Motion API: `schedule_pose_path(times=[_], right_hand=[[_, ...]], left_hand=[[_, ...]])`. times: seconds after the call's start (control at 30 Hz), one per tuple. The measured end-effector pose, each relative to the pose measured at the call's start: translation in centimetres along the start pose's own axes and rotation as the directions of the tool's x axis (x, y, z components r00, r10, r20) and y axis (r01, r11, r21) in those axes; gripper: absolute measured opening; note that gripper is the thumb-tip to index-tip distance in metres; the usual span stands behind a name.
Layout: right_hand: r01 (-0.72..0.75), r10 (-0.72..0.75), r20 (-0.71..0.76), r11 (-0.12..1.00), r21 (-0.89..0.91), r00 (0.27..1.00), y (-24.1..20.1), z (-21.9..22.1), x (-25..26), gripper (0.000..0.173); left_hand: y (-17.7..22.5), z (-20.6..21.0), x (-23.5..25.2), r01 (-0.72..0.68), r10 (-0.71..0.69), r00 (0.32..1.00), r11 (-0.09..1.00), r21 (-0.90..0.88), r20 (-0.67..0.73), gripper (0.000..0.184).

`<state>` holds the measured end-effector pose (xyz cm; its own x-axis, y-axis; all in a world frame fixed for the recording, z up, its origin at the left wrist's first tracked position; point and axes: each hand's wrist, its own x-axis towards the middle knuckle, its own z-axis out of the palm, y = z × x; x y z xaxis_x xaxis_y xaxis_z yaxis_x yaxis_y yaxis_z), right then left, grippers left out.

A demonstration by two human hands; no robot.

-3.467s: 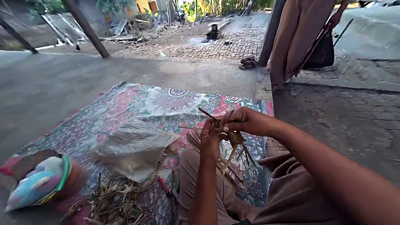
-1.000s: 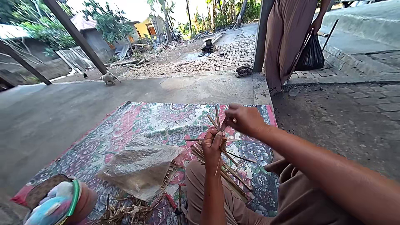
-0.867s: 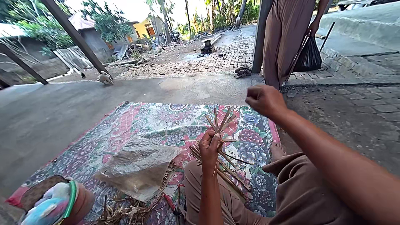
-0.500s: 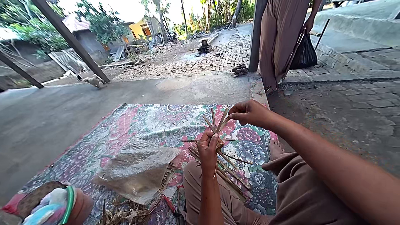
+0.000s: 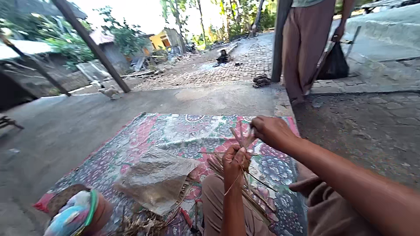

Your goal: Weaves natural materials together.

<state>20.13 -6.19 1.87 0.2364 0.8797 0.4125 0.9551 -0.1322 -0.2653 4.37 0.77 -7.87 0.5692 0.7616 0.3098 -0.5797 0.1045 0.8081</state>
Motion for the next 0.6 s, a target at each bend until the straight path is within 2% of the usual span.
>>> schedule_pose_path(times=[0.07, 0.1, 0.2, 0.27, 0.33, 0.43, 0.6], right_hand=[[-0.014, 0.011, -0.041, 0.996, -0.093, 0.999, 2.2, -0.8, -0.1, 0.013], [-0.043, 0.036, -0.078, 0.996, -0.080, 0.996, 4.0, -1.5, -0.1, 0.015], [-0.060, 0.078, -0.189, 0.993, 0.097, 0.979, 9.0, -3.3, 0.2, 0.017], [-0.028, 0.066, -0.129, 0.961, 0.273, 0.989, 7.9, -3.7, -0.2, 0.025], [-0.003, -0.012, 0.031, 0.896, 0.443, 0.999, 4.5, -3.0, -1.0, 0.020], [-0.017, -0.118, 0.197, 0.819, 0.574, 0.973, 0.5, -0.2, -1.5, 0.022], [-0.011, -0.074, 0.111, 0.783, 0.622, 0.991, -1.9, 2.0, -1.2, 0.015]], left_hand=[[0.4, -0.2, 0.0, 0.009, -0.012, 1.000, 0.993, -0.117, -0.021, 0.018], [0.4, -0.3, 0.2, -0.020, 0.013, 0.998, 0.991, -0.134, -0.055, 0.018], [-0.2, 0.2, 1.1, -0.184, 0.171, 0.965, 0.982, -0.051, -0.197, 0.017], [-0.6, 0.5, 1.5, -0.252, 0.243, 0.940, 0.968, -0.009, -0.239, 0.017], [-0.6, 0.8, 1.3, -0.273, 0.273, 0.933, 0.961, 0.035, -0.236, 0.016], [-0.6, 0.9, 0.8, -0.280, 0.285, 0.938, 0.959, 0.050, -0.198, 0.015], [-1.1, 1.0, 0.8, -0.298, 0.298, 0.941, 0.954, 0.023, -0.158, 0.014]])
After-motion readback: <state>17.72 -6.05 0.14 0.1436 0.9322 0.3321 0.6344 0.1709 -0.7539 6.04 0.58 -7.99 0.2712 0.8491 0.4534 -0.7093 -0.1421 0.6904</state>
